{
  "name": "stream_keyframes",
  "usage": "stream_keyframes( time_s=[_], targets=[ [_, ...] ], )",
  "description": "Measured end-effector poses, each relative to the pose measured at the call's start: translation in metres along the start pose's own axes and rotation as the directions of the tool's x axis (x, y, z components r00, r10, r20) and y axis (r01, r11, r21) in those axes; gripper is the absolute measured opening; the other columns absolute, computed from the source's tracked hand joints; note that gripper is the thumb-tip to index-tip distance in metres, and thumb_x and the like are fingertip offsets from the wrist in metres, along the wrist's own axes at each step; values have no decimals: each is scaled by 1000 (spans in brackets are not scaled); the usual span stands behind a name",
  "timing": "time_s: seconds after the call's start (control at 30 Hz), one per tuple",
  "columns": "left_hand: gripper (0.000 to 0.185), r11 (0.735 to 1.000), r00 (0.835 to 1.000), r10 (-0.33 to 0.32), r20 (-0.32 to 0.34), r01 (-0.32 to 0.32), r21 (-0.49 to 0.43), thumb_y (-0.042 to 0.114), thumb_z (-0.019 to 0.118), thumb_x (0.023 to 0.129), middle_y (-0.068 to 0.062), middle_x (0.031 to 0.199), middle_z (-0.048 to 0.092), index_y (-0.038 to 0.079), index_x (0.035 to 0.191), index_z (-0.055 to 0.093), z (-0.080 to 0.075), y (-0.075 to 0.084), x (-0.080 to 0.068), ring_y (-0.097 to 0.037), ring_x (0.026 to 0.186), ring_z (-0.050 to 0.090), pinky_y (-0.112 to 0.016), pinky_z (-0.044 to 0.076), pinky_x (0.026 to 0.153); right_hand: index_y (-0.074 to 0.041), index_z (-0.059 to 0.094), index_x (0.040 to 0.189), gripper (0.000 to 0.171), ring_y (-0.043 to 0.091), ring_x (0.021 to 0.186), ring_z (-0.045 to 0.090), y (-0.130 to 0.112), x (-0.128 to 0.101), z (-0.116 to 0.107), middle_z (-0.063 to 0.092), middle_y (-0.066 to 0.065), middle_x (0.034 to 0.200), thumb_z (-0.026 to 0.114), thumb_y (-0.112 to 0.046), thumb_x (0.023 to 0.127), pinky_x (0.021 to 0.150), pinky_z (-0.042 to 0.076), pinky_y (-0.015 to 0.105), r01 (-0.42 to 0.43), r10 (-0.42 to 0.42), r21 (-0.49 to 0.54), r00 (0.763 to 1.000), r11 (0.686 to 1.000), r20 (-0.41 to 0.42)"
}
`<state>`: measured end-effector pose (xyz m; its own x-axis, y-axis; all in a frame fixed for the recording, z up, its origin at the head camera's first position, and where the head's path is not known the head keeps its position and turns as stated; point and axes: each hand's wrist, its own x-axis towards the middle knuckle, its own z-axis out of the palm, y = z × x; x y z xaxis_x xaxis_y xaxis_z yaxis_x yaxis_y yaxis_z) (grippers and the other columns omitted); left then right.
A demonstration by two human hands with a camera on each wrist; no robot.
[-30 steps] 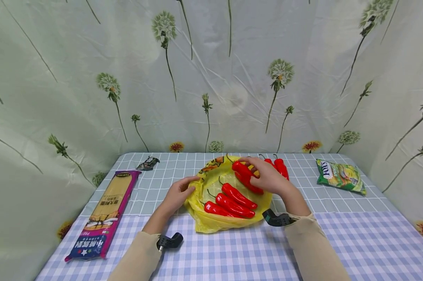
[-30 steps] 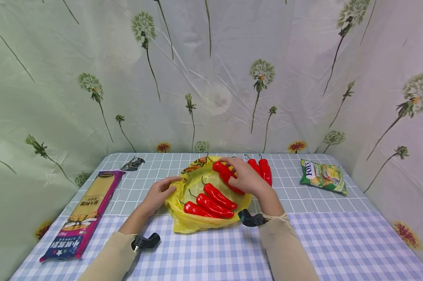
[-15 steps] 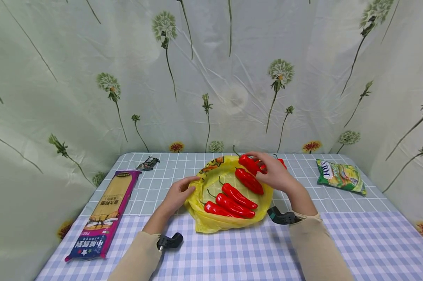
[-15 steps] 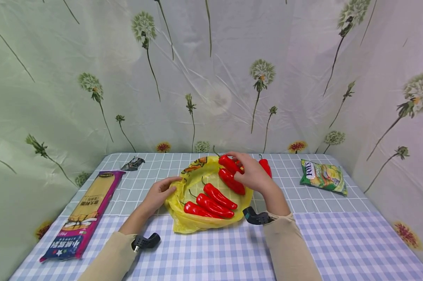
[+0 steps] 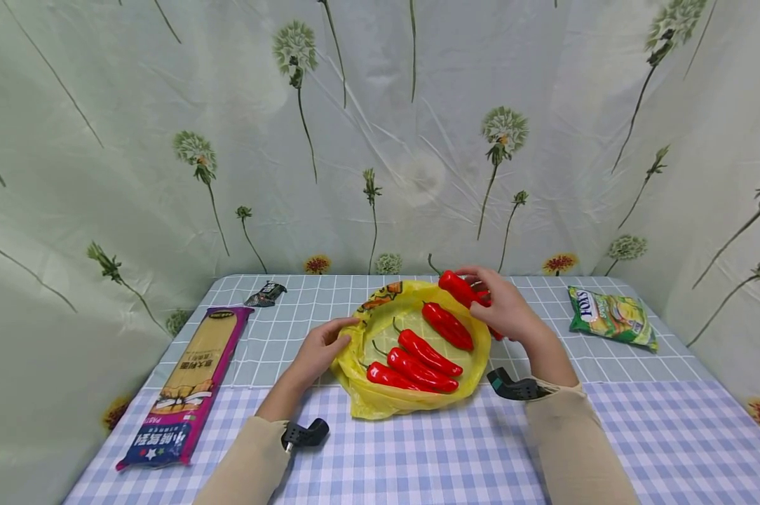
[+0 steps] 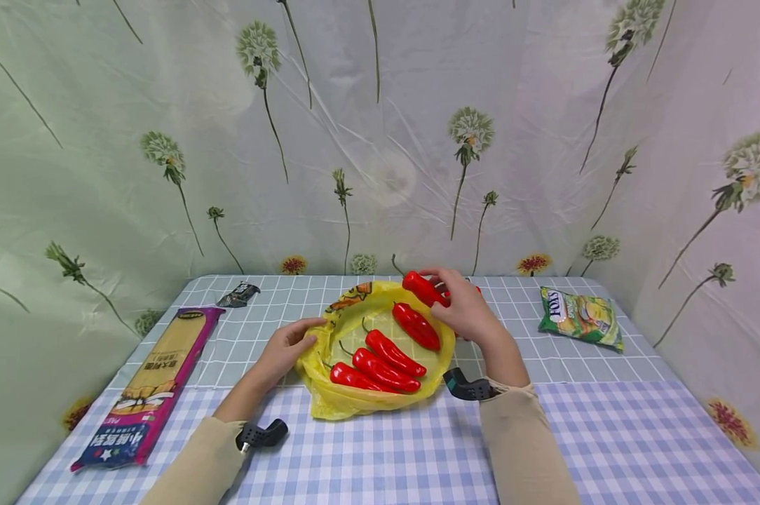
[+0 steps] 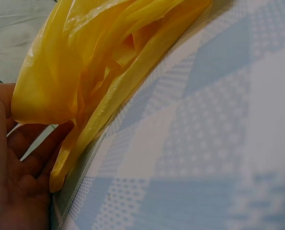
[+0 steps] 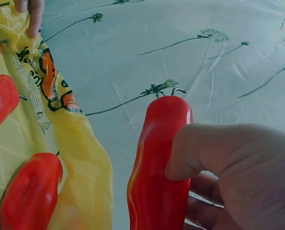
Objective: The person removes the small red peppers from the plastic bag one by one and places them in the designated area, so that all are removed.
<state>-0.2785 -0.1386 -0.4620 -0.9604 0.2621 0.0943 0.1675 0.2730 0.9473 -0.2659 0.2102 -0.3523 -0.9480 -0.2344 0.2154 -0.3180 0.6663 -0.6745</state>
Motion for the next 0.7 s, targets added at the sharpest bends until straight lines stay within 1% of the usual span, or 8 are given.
stream_keyframes(
  time_s=[0.33,0.47,0.57,0.7],
  targets=[
    [35,1000,1000,9,1,-9,0,12,55,101,-12,146,56,13,136,61,0,1,-1,-29,133,54,-43,48,109,-11,43,146,73,36,117,55,6,-1,-6,52,19,133,68,4,80,92,58,52,-23,20,-71,999,997,-45],
    [35,1000,1000,8,1,-8,-1,12,55,101,-11,146,56,13,136,61,0,1,-1,-28,133,54,-42,48,109,-9,42,147,71,36,116,54,10,-2,-8,52,19,132,66,4,81,92,57,53,-29,25,-76,998,997,-50],
    [35,1000,1000,9,0,-9,3,12,55,101,-12,146,56,13,136,61,0,2,-1,-29,133,54,-43,48,110,-7,41,148,70,37,119,53,13,-2,-10,51,20,134,63,3,82,95,55,55,-46,43,-70,998,997,-47],
    [36,1000,1000,3,-2,-3,12,12,55,101,-12,146,56,13,136,61,0,2,-2,-29,133,53,-44,47,110,-6,41,148,70,39,121,52,17,-2,-14,49,21,137,64,2,83,96,54,55,-77,75,-67,996,995,-41]
  ],
)
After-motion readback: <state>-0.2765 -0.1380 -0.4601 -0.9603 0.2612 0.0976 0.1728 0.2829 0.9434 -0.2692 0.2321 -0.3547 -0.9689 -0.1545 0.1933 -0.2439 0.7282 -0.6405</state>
